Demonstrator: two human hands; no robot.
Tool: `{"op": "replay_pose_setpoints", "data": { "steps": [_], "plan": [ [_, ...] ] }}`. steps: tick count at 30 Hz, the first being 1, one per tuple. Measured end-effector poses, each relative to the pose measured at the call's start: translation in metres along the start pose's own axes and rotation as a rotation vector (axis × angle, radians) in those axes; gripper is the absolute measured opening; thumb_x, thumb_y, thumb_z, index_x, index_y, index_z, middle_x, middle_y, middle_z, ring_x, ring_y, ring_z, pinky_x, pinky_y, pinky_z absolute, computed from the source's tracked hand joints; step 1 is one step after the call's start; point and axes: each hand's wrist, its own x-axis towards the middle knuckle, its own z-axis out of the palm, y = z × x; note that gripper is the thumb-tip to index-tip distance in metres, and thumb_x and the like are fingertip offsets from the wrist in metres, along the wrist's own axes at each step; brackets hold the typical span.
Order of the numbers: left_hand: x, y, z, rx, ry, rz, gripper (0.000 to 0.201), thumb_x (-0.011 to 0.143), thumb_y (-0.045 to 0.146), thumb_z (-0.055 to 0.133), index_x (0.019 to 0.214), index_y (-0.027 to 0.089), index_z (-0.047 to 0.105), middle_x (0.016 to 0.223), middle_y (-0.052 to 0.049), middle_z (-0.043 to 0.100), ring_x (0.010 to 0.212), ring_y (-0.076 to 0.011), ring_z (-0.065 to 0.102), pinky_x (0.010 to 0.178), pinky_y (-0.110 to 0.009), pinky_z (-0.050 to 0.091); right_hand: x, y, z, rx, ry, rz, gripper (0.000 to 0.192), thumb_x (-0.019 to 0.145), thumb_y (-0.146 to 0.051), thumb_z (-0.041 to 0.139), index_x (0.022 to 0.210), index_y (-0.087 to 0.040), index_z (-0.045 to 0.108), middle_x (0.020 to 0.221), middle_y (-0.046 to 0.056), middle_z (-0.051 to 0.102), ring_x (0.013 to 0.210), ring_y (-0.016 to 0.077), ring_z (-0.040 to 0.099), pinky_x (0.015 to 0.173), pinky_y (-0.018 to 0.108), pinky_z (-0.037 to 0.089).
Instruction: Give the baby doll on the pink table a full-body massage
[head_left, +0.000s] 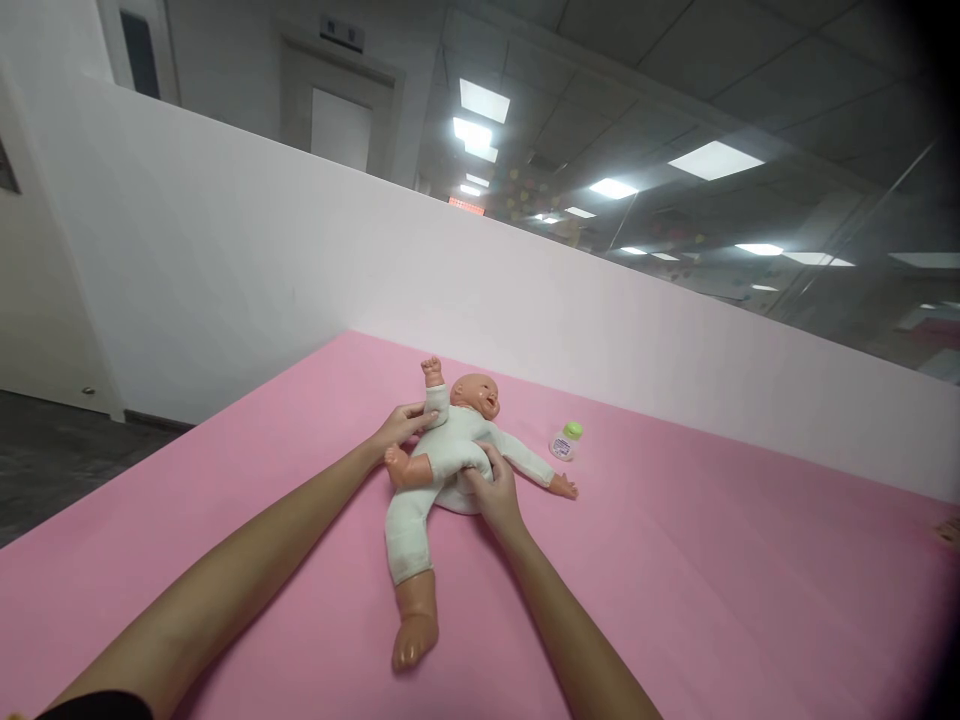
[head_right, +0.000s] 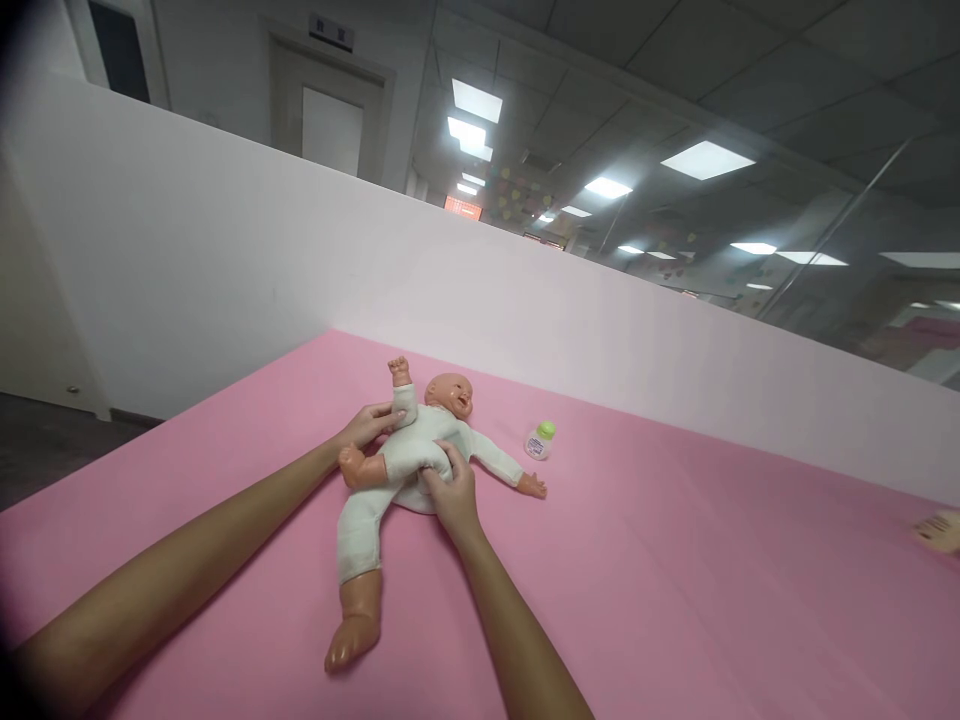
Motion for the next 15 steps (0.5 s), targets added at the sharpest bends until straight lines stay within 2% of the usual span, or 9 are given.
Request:
{"op": "replay_pose_setpoints", "data": {
  "steps": [2,7,10,15],
  "plan": [
    [-0.0011,0.0019,0.0001,0.023,-0.018,0.022,0.052,0.073,0.047,0.086,0.109,0.011,0.075,0.093,-0.01,0.073,0.08,-0.0208,0.066,0.066,-0.028,0.047,-0.0005,-0.0003,0.0003,-0.003,0.001,-0.002,0.03,0.08,-0.027,0.068,0.109,-0.021,0.072,0.105,0.004,0.075,0.1,0.0261,0.066,0.091,0.036,0.053],
    [0.0008,0.0048,0.0003,0.044,-0.053,0.12,0.049,0.062,0.036,0.09,0.104,0.014,0.08,0.117,-0.013,0.074,0.11,-0.0334,0.065,0.088,-0.036,0.052,-0.0005,-0.002,0.0012,-0.033,0.048,-0.004,0.027,0.088,-0.037,0.066,0.109,-0.022,0.072,0.102,0.005,0.075,0.097,0.0265,0.066,0.089,0.037,0.053],
    [0.001,0.0047,0.0021,0.009,-0.048,0.071,0.05,0.065,0.042,0.088,0.105,0.013,0.079,0.109,-0.012,0.075,0.102,-0.0316,0.068,0.085,-0.036,0.052,-0.0001,-0.0018,0.001,-0.024,0.05,0.003,0.026,0.086,-0.035,0.067,0.107,-0.022,0.072,0.099,0.003,0.074,0.095,0.0253,0.066,0.087,0.036,0.052],
    [-0.0038,0.0067,0.0057,0.07,0.025,0.019,0.053,0.071,0.051,0.085,0.104,0.011,0.074,0.09,-0.008,0.072,0.077,-0.0198,0.064,0.063,-0.027,0.045,-0.001,-0.0012,0.0006,-0.007,0.006,0.006,0.028,0.076,-0.025,0.067,0.104,-0.021,0.072,0.099,0.002,0.073,0.095,0.0247,0.064,0.088,0.035,0.051]
  ]
}}
